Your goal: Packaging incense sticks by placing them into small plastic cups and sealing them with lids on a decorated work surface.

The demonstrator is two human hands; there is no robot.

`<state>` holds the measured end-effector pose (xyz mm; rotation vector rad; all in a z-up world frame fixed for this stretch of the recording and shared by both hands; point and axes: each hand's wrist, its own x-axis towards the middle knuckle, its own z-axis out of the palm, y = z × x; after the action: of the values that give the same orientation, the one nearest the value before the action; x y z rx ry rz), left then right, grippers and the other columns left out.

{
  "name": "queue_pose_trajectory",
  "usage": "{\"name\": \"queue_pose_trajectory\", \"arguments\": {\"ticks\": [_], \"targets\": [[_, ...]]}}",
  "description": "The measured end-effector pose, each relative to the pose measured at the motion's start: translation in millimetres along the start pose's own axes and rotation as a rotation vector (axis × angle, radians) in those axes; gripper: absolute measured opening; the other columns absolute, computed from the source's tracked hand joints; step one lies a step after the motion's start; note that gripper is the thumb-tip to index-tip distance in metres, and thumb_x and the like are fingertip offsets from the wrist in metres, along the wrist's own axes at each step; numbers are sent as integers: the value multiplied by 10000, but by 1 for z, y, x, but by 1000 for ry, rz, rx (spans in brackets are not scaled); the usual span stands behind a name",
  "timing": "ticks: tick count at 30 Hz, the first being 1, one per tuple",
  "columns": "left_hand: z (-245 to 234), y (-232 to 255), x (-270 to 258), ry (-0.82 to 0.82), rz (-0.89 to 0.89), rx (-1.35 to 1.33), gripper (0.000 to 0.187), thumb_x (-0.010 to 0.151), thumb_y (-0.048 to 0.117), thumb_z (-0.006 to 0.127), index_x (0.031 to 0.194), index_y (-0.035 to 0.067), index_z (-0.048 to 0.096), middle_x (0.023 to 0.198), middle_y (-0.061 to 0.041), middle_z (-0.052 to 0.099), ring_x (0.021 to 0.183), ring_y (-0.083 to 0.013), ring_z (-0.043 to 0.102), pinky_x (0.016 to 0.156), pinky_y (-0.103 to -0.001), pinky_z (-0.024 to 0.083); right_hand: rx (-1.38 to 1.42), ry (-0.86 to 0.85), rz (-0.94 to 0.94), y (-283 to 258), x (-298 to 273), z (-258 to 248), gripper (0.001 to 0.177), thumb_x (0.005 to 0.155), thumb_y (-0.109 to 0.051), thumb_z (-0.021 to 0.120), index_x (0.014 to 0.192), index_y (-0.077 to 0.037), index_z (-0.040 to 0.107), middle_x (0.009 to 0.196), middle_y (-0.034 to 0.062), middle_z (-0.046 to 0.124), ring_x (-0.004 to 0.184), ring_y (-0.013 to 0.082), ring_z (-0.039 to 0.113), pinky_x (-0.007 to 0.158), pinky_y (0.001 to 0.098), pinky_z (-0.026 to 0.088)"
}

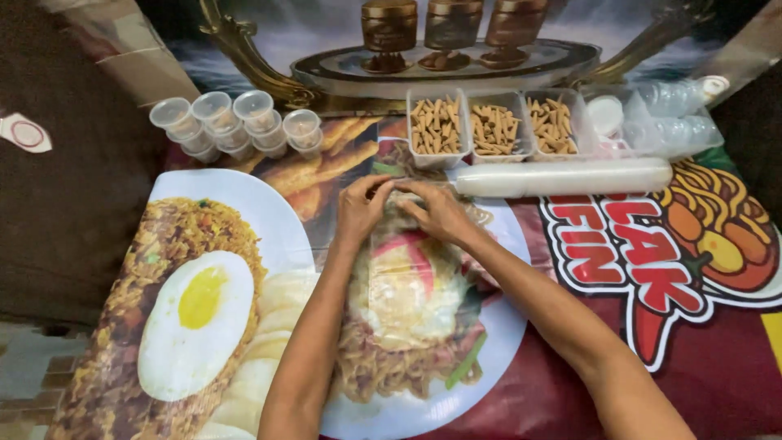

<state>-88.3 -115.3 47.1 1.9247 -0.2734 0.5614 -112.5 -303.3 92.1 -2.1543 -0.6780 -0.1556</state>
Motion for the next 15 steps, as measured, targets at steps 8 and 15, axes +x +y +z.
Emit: {"name": "queue_pose_trajectory", "arguments": {"ticks": [8, 15], "targets": [[31, 42, -26, -338, 152, 77, 152, 895, 262, 777, 981, 138, 792, 839, -131, 725, 800, -349, 714, 746, -456, 573, -311, 106, -117, 19, -67, -59, 274, 954, -194, 706, 1211, -98, 704, 1042, 171, 733, 1018, 405, 696, 871, 509, 563], [52, 15, -45, -398, 143, 180, 179, 870, 362, 795, 962, 209, 805, 868, -86, 658, 911, -336, 679, 857, -444, 540, -404, 186, -83, 96, -100, -43, 210, 961, -244, 713, 1144, -141, 731, 949, 106, 708, 953, 337, 695, 833, 441, 580]]}}
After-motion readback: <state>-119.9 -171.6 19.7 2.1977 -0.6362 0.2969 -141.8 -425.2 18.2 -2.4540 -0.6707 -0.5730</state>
